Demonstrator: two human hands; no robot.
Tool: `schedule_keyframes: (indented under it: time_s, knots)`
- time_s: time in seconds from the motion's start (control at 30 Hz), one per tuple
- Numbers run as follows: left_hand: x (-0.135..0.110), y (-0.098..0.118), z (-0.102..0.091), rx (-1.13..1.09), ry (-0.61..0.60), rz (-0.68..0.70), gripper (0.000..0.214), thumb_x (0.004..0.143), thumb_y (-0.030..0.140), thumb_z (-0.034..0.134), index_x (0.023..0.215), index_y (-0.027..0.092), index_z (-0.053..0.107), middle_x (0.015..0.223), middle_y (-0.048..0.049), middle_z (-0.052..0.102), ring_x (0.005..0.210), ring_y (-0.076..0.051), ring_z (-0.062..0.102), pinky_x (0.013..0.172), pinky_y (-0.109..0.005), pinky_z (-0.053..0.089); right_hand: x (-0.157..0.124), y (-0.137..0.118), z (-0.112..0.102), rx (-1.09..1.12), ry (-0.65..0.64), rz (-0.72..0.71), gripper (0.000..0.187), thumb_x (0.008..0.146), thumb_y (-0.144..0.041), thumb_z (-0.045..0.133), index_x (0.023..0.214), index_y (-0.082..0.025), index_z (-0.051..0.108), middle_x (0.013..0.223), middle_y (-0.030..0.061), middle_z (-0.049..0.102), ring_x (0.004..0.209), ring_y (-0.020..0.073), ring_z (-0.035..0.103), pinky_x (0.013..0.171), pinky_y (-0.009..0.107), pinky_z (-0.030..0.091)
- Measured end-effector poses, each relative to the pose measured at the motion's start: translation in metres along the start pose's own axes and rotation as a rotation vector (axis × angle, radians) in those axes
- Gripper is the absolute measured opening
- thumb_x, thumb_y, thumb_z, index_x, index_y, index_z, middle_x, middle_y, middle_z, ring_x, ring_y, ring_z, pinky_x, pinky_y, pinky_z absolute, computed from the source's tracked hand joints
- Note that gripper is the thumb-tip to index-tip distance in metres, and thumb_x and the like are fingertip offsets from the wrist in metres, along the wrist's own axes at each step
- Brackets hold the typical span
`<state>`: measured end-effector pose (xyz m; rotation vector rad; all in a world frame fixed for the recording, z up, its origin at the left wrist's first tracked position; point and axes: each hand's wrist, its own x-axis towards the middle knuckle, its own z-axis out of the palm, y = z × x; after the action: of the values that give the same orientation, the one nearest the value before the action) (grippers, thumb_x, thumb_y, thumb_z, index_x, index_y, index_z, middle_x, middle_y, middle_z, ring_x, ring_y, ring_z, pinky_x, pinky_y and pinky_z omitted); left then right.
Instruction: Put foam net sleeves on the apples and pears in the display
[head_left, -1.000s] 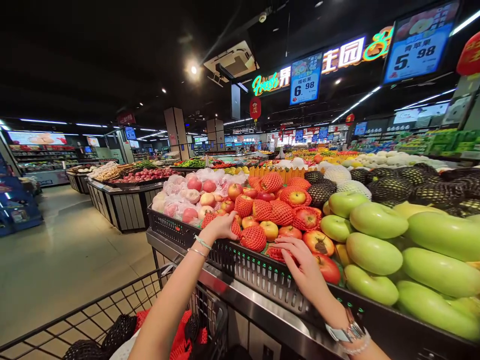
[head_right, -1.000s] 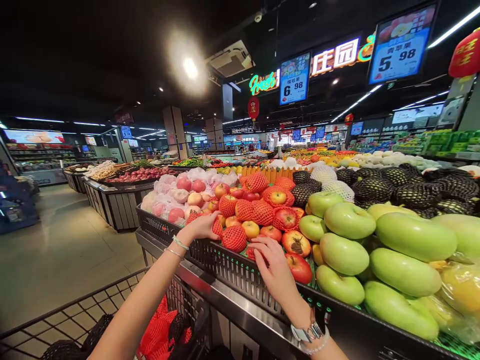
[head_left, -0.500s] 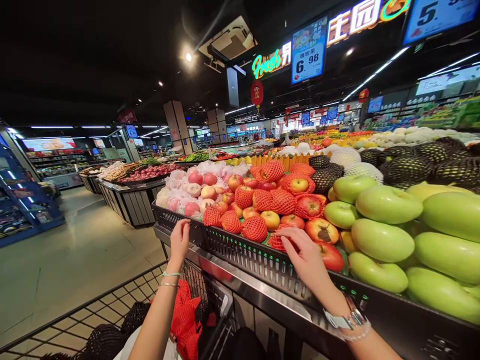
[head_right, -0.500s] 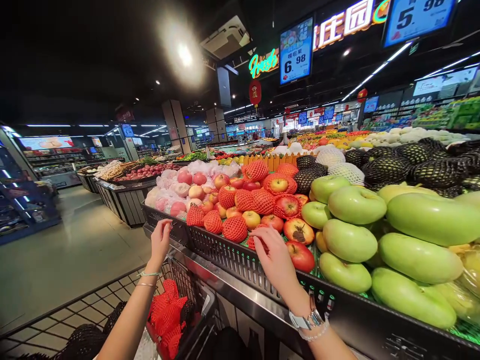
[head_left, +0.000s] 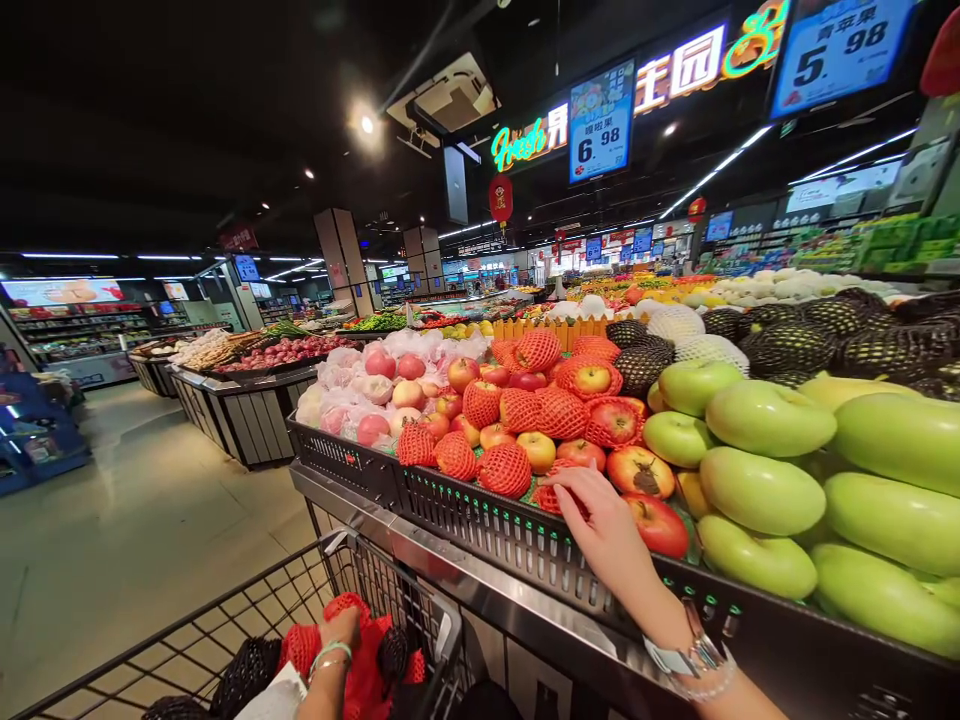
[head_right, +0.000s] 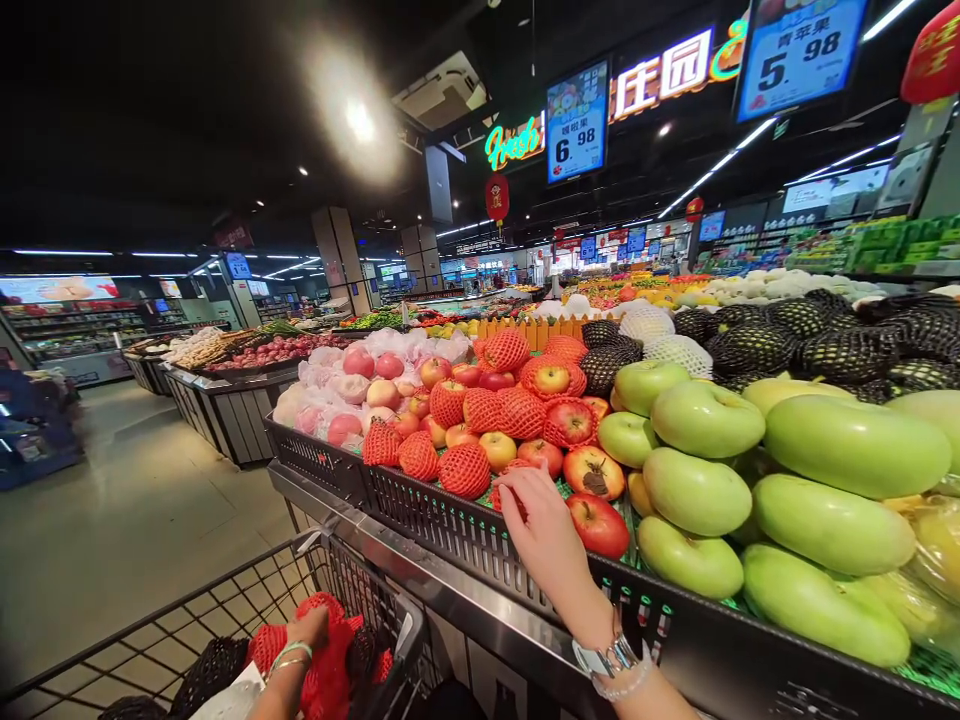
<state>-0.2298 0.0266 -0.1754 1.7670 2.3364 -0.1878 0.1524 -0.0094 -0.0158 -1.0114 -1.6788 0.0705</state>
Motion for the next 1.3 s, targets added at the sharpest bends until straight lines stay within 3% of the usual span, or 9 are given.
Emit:
schedule_keyframes:
  time_s: [0.13, 0.3, 0.5, 0.6, 0.7, 0.83, 1.07, 1.2, 1.3]
  knots:
    - [0.017, -0.002, -0.024, 0.042, -0.037, -0.1, 0.025, 0.091, 0.032, 0.06, 0.11, 0.015, 0.062, 0.112, -0.0079, 0.066, 0.096, -0.022, 0.065, 0.085, -0.045, 0.054, -0.001, 0.0, -0.001, -0.008, -0.009, -0.014, 0.021, 0.095, -0.029, 0.045, 0.087, -0.02, 0.063, 0.092, 0.0073, 0.068, 0.092, 0.0243, 0.061, 0.093, 0.047, 0.045]
    - [0.007, 0.004, -0.077, -0.039, 0.138, -0.025, 0.022, 0.092, 0.032, 0.059, 0.105, 0.014, 0.063, 0.107, -0.0064, 0.067, 0.097, -0.02, 0.065, 0.087, -0.043, 0.052, -0.003, -0.002, -0.002, -0.008, -0.004, -0.014, 0.022, 0.095, -0.029, 0.045, 0.085, -0.021, 0.063, 0.09, 0.0074, 0.068, 0.092, 0.0243, 0.061, 0.094, 0.048, 0.045]
    - [-0.055, 0.031, -0.17, -0.255, 0.47, 0.226, 0.027, 0.098, 0.033, 0.039, 0.085, 0.02, 0.06, 0.091, -0.0082, 0.071, 0.088, -0.025, 0.067, 0.075, -0.032, 0.046, -0.002, 0.0, -0.002, 0.006, 0.036, -0.052, 0.021, 0.095, -0.027, 0.045, 0.088, -0.021, 0.064, 0.092, 0.0067, 0.068, 0.094, 0.0239, 0.061, 0.102, 0.052, 0.041]
    - [-0.097, 0.064, -0.193, -0.4, 0.627, 0.388, 0.034, 0.1, 0.043, 0.028, 0.09, 0.024, 0.055, 0.091, -0.0012, 0.069, 0.085, -0.019, 0.065, 0.075, -0.025, 0.044, -0.013, -0.004, 0.005, 0.02, 0.083, -0.16, 0.018, 0.095, -0.022, 0.046, 0.096, -0.023, 0.064, 0.097, 0.0052, 0.069, 0.1, 0.0233, 0.061, 0.107, 0.054, 0.035]
    - [-0.131, 0.104, -0.189, -0.806, 0.775, 0.591, 0.035, 0.097, 0.047, 0.033, 0.082, 0.022, 0.053, 0.073, 0.0015, 0.062, 0.069, -0.017, 0.058, 0.064, -0.023, 0.041, -0.035, -0.02, 0.021, 0.049, 0.014, -0.222, 0.032, 0.091, -0.026, 0.056, 0.123, -0.026, 0.054, 0.119, 0.0075, 0.064, 0.117, 0.0257, 0.055, 0.108, 0.052, 0.037]
    - [-0.152, 0.136, -0.168, -1.08, 0.694, 0.781, 0.032, 0.096, 0.044, 0.04, 0.079, 0.021, 0.056, 0.066, 0.0025, 0.057, 0.061, -0.015, 0.053, 0.059, -0.023, 0.038, -0.053, -0.049, 0.037, 0.112, -0.08, -0.154, 0.08, 0.082, -0.02, 0.064, 0.149, -0.027, 0.021, 0.15, 0.0108, 0.037, 0.138, 0.0262, 0.036, 0.113, 0.046, 0.036]
    - [-0.145, 0.123, -0.15, -1.07, 0.653, 1.155, 0.049, 0.097, 0.053, 0.03, 0.089, 0.022, 0.067, 0.105, -0.0098, 0.062, 0.1, -0.025, 0.058, 0.09, -0.035, 0.044, -0.033, -0.059, 0.032, 0.301, -0.113, -0.002, 0.047, 0.079, -0.003, 0.043, 0.119, -0.025, 0.054, 0.117, 0.0051, 0.061, 0.111, 0.0195, 0.058, 0.099, 0.034, 0.046]
    - [-0.148, 0.121, -0.15, -1.02, 0.586, 1.284, 0.031, 0.097, 0.036, 0.042, 0.087, 0.021, 0.067, 0.091, -0.0085, 0.065, 0.087, -0.022, 0.06, 0.079, -0.034, 0.048, -0.027, -0.06, 0.032, 0.165, -0.138, 0.086, 0.037, 0.081, -0.008, 0.051, 0.115, -0.022, 0.057, 0.113, 0.0067, 0.062, 0.107, 0.0205, 0.06, 0.096, 0.033, 0.047]
    - [-0.153, 0.124, -0.151, -0.962, 0.721, 1.388, 0.023, 0.095, 0.021, 0.044, 0.092, 0.02, 0.066, 0.085, -0.008, 0.066, 0.082, -0.02, 0.058, 0.075, -0.034, 0.049, -0.024, -0.063, 0.029, -0.018, -0.164, 0.154, 0.037, 0.079, -0.009, 0.055, 0.114, -0.02, 0.059, 0.109, 0.0077, 0.061, 0.097, 0.0216, 0.063, 0.085, 0.032, 0.05]
